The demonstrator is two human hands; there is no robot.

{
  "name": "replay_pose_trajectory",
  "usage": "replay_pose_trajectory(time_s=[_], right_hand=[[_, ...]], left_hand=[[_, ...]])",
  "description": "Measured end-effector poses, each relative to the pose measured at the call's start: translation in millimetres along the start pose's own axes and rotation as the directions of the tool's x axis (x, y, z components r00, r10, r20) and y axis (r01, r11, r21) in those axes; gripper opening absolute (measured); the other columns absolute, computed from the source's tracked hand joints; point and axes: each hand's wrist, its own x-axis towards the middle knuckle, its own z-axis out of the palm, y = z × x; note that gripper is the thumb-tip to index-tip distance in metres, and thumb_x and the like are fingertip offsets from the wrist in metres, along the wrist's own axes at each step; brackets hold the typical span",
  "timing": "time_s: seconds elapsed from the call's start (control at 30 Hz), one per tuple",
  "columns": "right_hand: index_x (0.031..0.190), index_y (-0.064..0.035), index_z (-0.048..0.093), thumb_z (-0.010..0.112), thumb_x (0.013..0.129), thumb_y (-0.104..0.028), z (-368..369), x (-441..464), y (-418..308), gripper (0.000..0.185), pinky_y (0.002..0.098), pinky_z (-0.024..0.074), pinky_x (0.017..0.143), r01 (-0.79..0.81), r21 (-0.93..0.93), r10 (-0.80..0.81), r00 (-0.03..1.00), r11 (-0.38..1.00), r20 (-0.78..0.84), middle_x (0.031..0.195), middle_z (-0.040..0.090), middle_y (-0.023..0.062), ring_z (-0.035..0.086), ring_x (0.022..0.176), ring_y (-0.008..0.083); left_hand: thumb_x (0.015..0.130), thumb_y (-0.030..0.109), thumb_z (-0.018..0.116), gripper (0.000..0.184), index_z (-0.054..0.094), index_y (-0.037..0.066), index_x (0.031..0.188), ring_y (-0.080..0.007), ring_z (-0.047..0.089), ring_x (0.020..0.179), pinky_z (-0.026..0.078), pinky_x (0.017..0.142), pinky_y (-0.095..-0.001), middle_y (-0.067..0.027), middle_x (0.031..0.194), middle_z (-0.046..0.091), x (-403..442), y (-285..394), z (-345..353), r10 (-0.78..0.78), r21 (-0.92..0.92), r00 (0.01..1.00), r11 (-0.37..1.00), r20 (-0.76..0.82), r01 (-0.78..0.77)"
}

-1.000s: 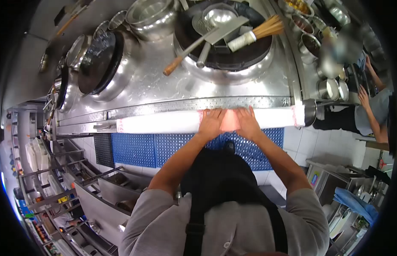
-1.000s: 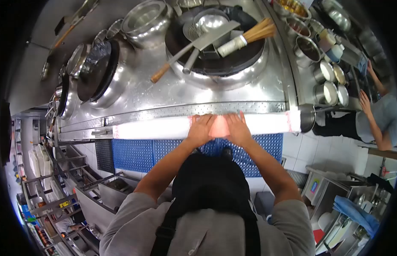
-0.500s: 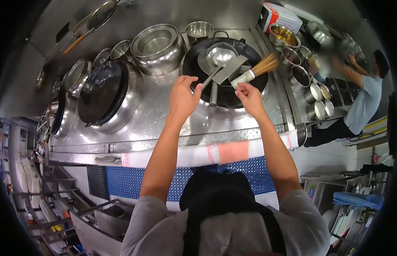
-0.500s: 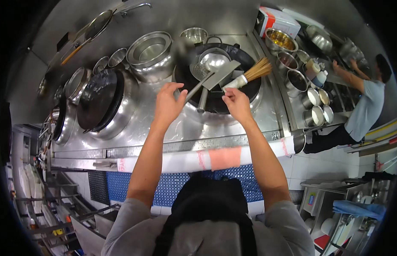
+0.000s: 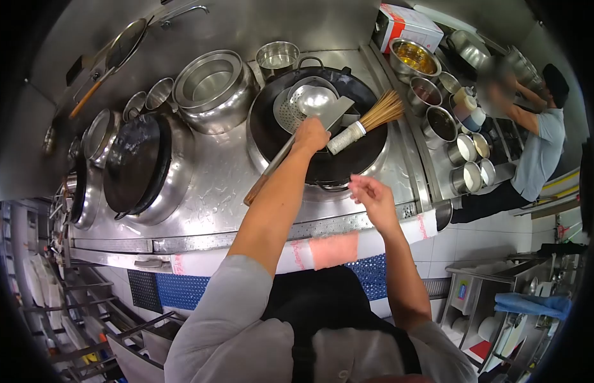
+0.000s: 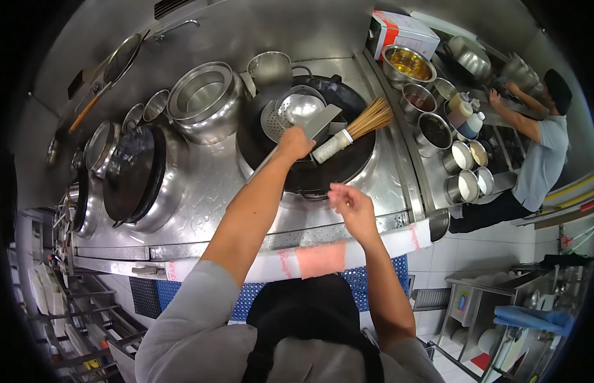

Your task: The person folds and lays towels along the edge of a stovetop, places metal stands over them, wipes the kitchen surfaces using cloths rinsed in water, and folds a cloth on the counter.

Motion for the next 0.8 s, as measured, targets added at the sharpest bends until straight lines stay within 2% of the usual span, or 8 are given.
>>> replay_pose_trajectory(time_s=[0.1, 0.23, 0.33, 0.43, 0.5, 0.57, 0.7, 0.8], right_hand=[[0.126, 0.0038, 0.065, 0.067, 0.098, -0.007, -22.2, -21.3, 9.6, 0.03, 0.0258, 0.0554, 0.081, -0.073, 0.044, 0.071, 0.997, 0.996, 0.038, 0.104, 0.073, 0.0071, 0.067, 0.088, 0.011], [0.123, 0.0032, 0.067, 0.066, 0.098, -0.004, -29.4, -30.5, 32.5, 0.025, 0.0251, 0.0552, 0.082, -0.161, 0.121, 0.145, 0.981, 0.98, 0.132, 0.103, 0.073, 0.0057, 0.067, 0.09, 0.0106], [0.121, 0.0023, 0.068, 0.067, 0.098, -0.003, -24.1, -24.9, 47.6, 0.024, 0.0245, 0.0545, 0.082, -0.181, 0.166, 0.147, 0.969, 0.969, 0.198, 0.102, 0.073, 0.0051, 0.067, 0.09, 0.01], [0.119, 0.0009, 0.069, 0.068, 0.097, -0.002, -14.8, -7.8, 36.9, 0.022, 0.024, 0.0528, 0.079, -0.129, 0.16, 0.093, 0.972, 0.979, 0.217, 0.101, 0.072, 0.0043, 0.065, 0.089, 0.0077], [0.118, 0.0003, 0.069, 0.068, 0.097, -0.004, -9.2, 11.6, 14.6, 0.021, 0.024, 0.0521, 0.078, -0.049, 0.121, 0.02, 0.973, 0.991, 0.231, 0.1, 0.072, 0.0037, 0.064, 0.088, 0.0068], [0.117, 0.0003, 0.07, 0.069, 0.097, -0.005, -1.5, 37.2, 1.0, 0.021, 0.024, 0.0521, 0.078, 0.011, 0.066, -0.025, 0.974, 0.998, 0.224, 0.098, 0.072, 0.0035, 0.063, 0.086, 0.0071], [0.114, 0.0015, 0.072, 0.072, 0.092, -0.008, 20.9, 91.9, -15.7, 0.024, 0.0274, 0.0542, 0.076, 0.141, -0.206, -0.098, 0.973, 0.968, 0.207, 0.092, 0.073, 0.0068, 0.066, 0.079, 0.0118], [0.113, 0.0019, 0.073, 0.074, 0.09, -0.012, 37.7, 120.6, -21.0, 0.026, 0.032, 0.0563, 0.077, 0.189, -0.417, -0.104, 0.97, 0.889, 0.218, 0.092, 0.076, 0.0126, 0.071, 0.079, 0.0172]], left_hand=[[0.078, 0.03, 0.082, 0.058, 0.067, -0.004, 0.122, -0.0397, 0.068, 0.111, 0.054, 0.097, -0.0471, -0.026, 0.115, 0.071, 11.1, 14.7, 5.5, -0.062, 0.03, 0.998, 0.998, -0.009, 0.062], [0.074, 0.024, 0.082, 0.051, 0.072, -0.003, 0.116, -0.0319, 0.072, 0.101, 0.057, 0.089, -0.0411, -0.0197, 0.108, 0.074, 32.0, 1.4, 4.3, -0.129, -0.317, 0.99, 0.938, 0.062, 0.142], [0.069, 0.027, 0.084, 0.045, 0.076, -0.001, 0.104, -0.0233, 0.071, 0.087, 0.057, 0.079, -0.0358, -0.0118, 0.099, 0.074, 58.9, -25.7, 11.6, -0.093, -0.783, 0.957, 0.557, 0.273, 0.277], [0.077, 0.031, 0.081, 0.047, 0.072, 0.004, 0.113, -0.0224, 0.069, 0.089, 0.056, 0.081, -0.0378, -0.0085, 0.103, 0.073, 47.1, -20.7, -29.2, -0.064, -0.901, 0.922, 0.193, 0.382, 0.387], [0.08, 0.037, 0.08, 0.045, 0.069, 0.01, 0.114, -0.0196, 0.068, 0.089, 0.056, 0.082, -0.0371, -0.0055, 0.099, 0.072, 39.7, -34.5, -64.1, 0.039, -0.949, 0.949, -0.009, 0.314, 0.315], [0.082, 0.039, 0.079, 0.041, 0.069, 0.013, 0.111, -0.0178, 0.067, 0.089, 0.054, 0.085, -0.0355, -0.0027, 0.096, 0.071, 11.3, -46.0, -109.0, -0.167, -1.0, 0.986, 0.007, 0.007, 0.008], [0.088, 0.035, 0.078, 0.04, 0.068, 0.01, 0.118, -0.0171, 0.067, 0.094, 0.051, 0.094, -0.037, -0.0024, 0.106, 0.07, -61.1, -164.4, -165.6, -0.238, -0.99, 0.97, -0.116, -0.044, -0.074], [0.089, 0.033, 0.078, 0.046, 0.068, 0.005, 0.123, -0.0211, 0.067, 0.101, 0.053, 0.093, -0.0388, -0.0063, 0.113, 0.07, -150.6, -224.5, -159.0, -0.551, -0.994, 0.828, 0.043, -0.106, -0.099]])
